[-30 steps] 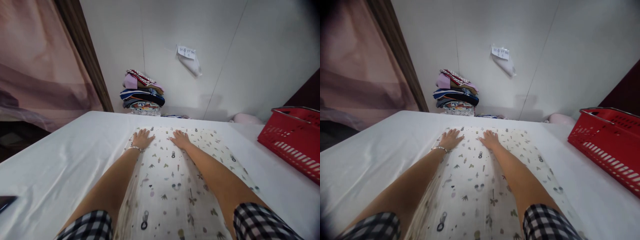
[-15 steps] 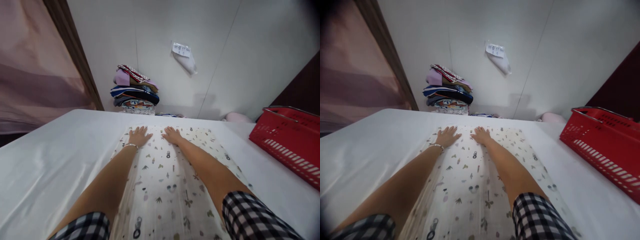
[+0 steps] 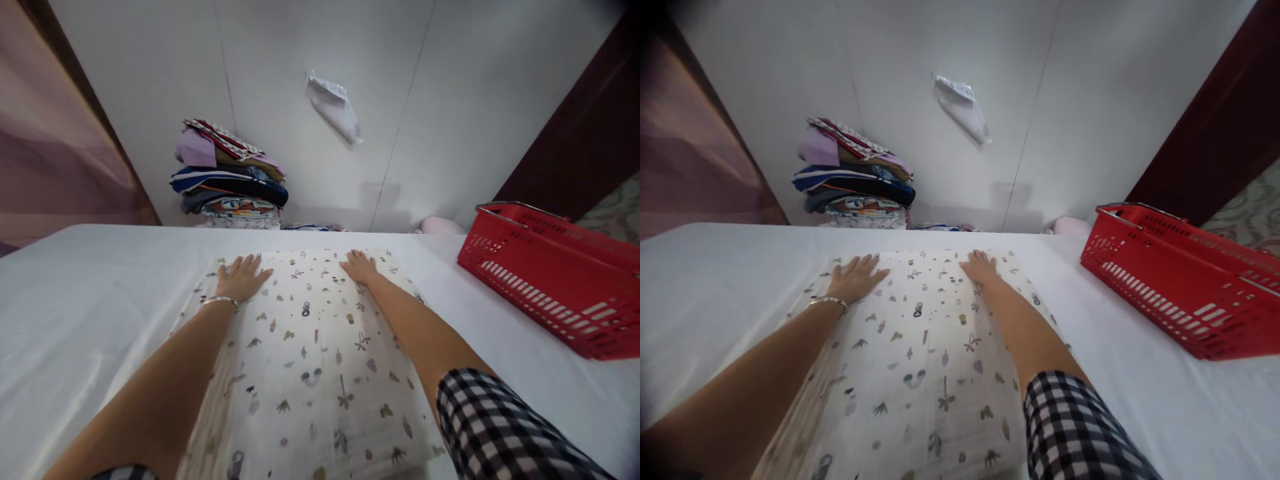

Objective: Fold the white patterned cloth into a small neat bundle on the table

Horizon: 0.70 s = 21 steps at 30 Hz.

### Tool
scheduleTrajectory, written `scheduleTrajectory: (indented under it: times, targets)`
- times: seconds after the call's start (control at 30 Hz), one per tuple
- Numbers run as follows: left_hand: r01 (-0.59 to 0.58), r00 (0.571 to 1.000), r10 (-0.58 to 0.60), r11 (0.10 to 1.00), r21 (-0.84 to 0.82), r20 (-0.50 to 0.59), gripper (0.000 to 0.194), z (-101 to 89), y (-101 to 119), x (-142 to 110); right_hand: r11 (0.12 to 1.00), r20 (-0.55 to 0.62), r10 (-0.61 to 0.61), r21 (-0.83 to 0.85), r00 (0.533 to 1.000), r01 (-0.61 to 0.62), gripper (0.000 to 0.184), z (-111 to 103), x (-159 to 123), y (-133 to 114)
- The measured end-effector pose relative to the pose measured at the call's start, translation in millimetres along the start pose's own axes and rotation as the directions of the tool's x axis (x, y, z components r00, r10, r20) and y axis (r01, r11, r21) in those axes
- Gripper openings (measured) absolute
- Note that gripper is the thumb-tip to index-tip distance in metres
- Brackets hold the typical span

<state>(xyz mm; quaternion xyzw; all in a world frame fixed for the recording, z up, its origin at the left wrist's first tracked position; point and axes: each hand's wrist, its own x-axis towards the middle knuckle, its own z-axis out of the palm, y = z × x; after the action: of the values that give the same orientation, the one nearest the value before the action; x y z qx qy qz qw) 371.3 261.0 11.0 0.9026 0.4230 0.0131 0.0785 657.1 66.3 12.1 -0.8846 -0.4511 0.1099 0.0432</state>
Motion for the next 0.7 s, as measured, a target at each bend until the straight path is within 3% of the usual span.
scheduleTrajectory:
  times: [0.13,0.3,0.43,0.7]
  targets:
    - [-0.014,1.000,0.013,0.999,-0.032,-0.016,0.075,-2.2,0.4,-2.6,1.000,-0.039,0.007,-0.016,0.999,-0.008,0.065,-7.3,-4.1,16.9]
    - [0.001,1.000,-0.001,1.000,-0.021,-0.004,0.073,-2.0,0.8,-0.7,0.984,-0.049,0.177,-0.023,0.983,-0.178,0.069,-12.3,-11.6,59.6]
    - [0.011,1.000,-0.011,1.000,-0.023,-0.007,0.074,-3.0,1.8,-1.6,0.985,-0.036,0.175,-0.004,0.984,-0.175,0.067,-15.0,-14.3,69.2]
    - [-0.024,0.999,0.022,0.998,-0.058,-0.025,0.071,-3.1,-0.2,-4.7,0.978,-0.086,0.202,-0.033,0.976,-0.206,0.067,-2.9,-61.9,95.8]
